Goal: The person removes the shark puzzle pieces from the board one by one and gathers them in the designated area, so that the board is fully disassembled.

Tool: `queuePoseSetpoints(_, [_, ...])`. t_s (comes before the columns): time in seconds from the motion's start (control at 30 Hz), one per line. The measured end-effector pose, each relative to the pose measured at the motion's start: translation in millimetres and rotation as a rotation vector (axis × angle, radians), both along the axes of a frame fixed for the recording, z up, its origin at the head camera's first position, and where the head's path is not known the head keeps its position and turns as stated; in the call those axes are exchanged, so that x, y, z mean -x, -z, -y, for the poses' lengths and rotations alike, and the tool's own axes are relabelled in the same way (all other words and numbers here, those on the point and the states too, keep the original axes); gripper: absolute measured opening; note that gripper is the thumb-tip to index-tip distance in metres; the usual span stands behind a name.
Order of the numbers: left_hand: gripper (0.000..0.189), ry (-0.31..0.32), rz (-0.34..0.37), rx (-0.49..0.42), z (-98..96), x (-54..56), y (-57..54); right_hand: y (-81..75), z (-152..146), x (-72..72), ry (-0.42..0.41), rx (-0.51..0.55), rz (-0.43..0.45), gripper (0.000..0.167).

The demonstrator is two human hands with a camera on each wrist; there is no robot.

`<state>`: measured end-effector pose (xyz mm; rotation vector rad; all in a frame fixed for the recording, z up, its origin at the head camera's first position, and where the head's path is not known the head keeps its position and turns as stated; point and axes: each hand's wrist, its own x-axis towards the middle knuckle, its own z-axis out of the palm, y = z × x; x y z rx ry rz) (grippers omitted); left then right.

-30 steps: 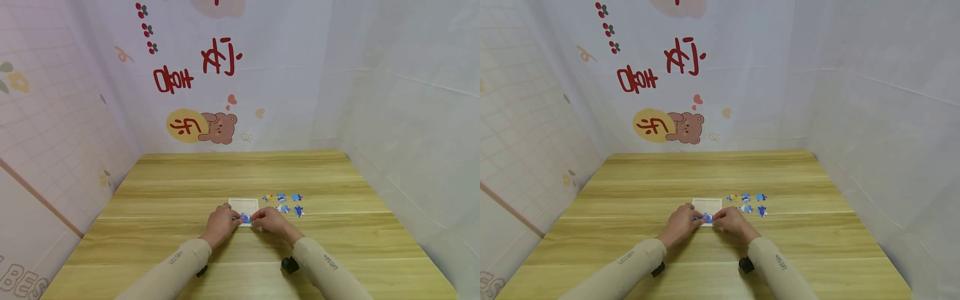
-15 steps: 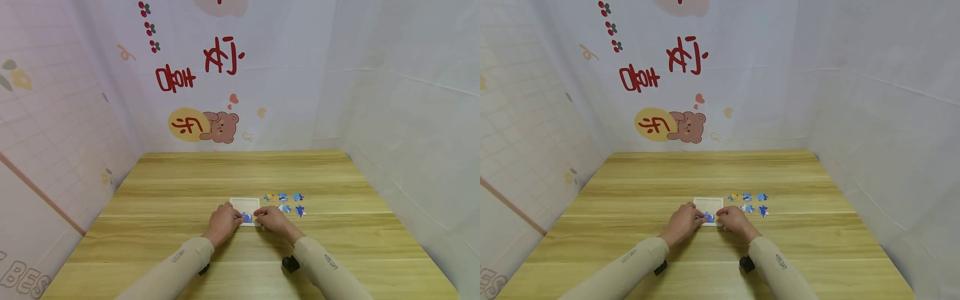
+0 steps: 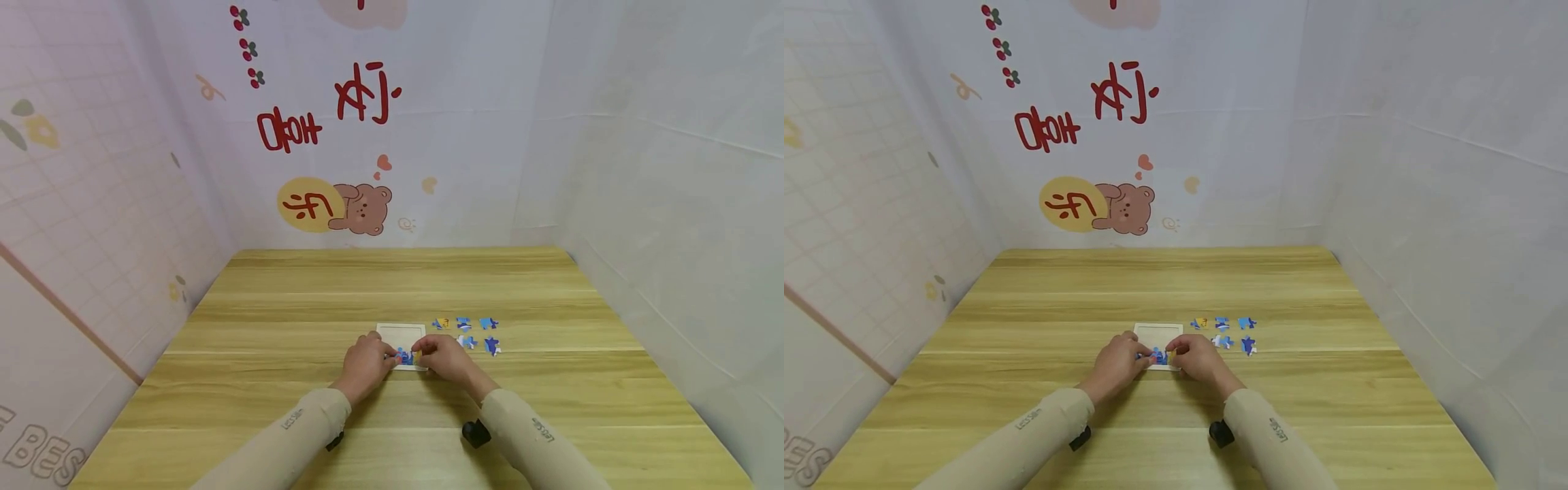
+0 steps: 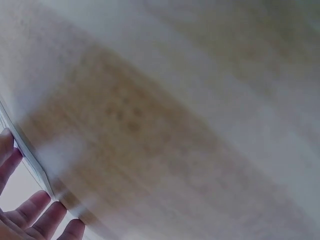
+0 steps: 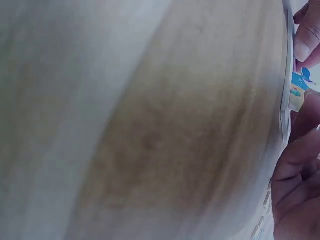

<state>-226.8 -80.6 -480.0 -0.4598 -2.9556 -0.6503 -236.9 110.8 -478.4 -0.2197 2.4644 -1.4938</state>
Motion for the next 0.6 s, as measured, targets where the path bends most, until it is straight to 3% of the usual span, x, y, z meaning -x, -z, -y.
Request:
queuePoseSetpoints(0.23, [0.015, 0.008, -0.008, -0.006, -0.6, 0.2, 1.7, -0.4, -8.0, -0.7, -0.005, 0.009, -0.061, 0.020])
queuePoseSetpoints(0.4, [0.016, 0.014, -0.020, -0.007, 0.4, -0.3, 1.9, -2.5, -29.6, 2.2, -0.015, 0.101, 0.009, 0.022])
queuePoseSetpoints(0.6, [0.017, 0.011, -0.023, -0.023, 2.9, -0.7, 1.1, -1.9, -62.0, 3.3, -0.048, 0.078, 0.076, 0.024])
